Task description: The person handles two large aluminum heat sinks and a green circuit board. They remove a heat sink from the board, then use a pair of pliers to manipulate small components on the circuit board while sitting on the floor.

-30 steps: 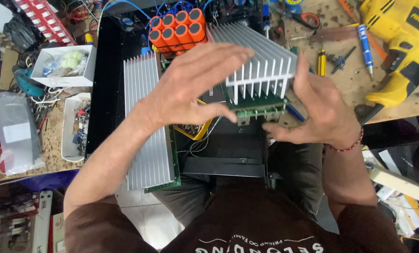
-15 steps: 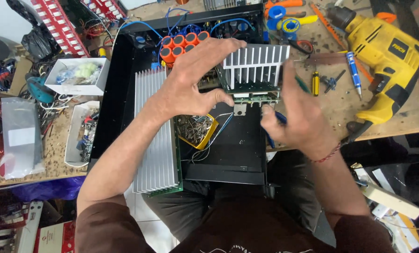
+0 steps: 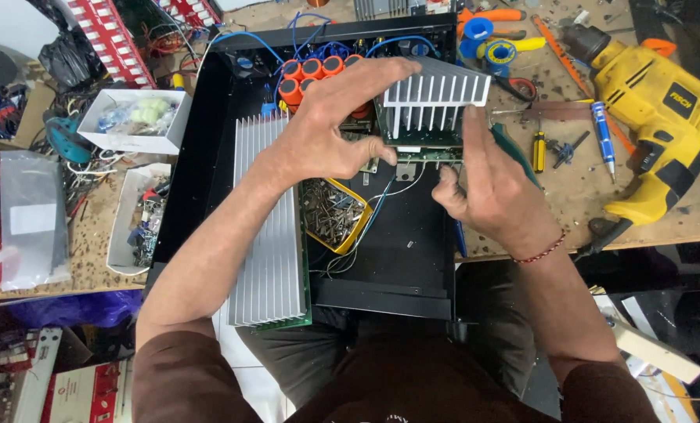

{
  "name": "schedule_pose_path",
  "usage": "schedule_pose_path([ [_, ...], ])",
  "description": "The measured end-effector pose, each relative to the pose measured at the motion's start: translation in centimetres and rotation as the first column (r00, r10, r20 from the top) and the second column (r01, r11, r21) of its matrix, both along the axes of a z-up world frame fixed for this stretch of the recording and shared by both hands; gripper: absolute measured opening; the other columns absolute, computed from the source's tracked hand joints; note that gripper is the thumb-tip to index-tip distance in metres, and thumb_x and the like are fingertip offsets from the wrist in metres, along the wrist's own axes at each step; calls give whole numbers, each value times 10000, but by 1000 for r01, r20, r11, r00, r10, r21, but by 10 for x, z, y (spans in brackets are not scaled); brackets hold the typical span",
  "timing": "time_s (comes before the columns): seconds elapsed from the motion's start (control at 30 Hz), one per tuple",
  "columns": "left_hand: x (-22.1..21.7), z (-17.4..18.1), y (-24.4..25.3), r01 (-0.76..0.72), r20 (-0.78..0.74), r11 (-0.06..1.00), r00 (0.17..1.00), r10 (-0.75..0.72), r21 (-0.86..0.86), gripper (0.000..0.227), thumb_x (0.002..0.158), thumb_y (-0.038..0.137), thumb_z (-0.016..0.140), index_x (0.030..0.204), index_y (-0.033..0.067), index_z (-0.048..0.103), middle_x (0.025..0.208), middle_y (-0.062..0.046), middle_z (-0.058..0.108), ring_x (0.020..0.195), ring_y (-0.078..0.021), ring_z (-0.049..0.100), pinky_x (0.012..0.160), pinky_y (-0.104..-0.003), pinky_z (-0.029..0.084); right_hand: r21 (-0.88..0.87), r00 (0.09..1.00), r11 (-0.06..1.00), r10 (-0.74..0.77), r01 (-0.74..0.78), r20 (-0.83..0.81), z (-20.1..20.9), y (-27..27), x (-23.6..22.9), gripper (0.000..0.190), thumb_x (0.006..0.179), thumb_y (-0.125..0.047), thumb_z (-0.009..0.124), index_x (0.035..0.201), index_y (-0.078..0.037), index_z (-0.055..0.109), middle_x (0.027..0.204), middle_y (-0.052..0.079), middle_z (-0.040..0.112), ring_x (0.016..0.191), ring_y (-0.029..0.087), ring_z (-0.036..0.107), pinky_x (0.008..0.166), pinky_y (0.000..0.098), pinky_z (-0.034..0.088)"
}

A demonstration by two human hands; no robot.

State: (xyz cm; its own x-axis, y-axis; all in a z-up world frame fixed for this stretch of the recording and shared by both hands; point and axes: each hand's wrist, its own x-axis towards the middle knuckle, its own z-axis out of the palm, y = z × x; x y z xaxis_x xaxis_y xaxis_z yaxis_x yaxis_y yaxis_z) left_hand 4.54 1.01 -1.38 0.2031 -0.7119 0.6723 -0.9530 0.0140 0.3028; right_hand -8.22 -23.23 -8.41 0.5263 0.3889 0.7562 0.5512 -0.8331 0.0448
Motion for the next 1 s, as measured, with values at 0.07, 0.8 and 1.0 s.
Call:
schedule_pose_path([
  [0.07,1,2,0,15,1,1000,1000,-15,2,770,979,474,785,1503,38,428,1498,-174,565,1439,-389,574,1261,-547,513,0,1000,1000,-3,3,-3,1,0,1,614,1128,-182,482,1538,196,227,1483,456,456,1257,517,698,980,471,680],
  [0.8,-62,13,-2,-155,-134,964,983,128,-217,576,967,306,817,1409,80,526,1390,-83,672,1200,-240,758,819,-305,695,200,983,978,26,-63,181,36,2,-29,569,1154,-323,498,1432,166,581,1119,310,812,609,191,585,465,297,430],
  [1.0,-69,16,5,-125,-115,970,988,102,-209,730,927,509,747,1394,-3,518,1371,-158,654,1297,-352,698,1177,-489,605,269,982,962,-14,-38,186,47,30,-48,449,1104,-179,512,1222,246,598,1077,397,707,856,496,728,712,514,601],
])
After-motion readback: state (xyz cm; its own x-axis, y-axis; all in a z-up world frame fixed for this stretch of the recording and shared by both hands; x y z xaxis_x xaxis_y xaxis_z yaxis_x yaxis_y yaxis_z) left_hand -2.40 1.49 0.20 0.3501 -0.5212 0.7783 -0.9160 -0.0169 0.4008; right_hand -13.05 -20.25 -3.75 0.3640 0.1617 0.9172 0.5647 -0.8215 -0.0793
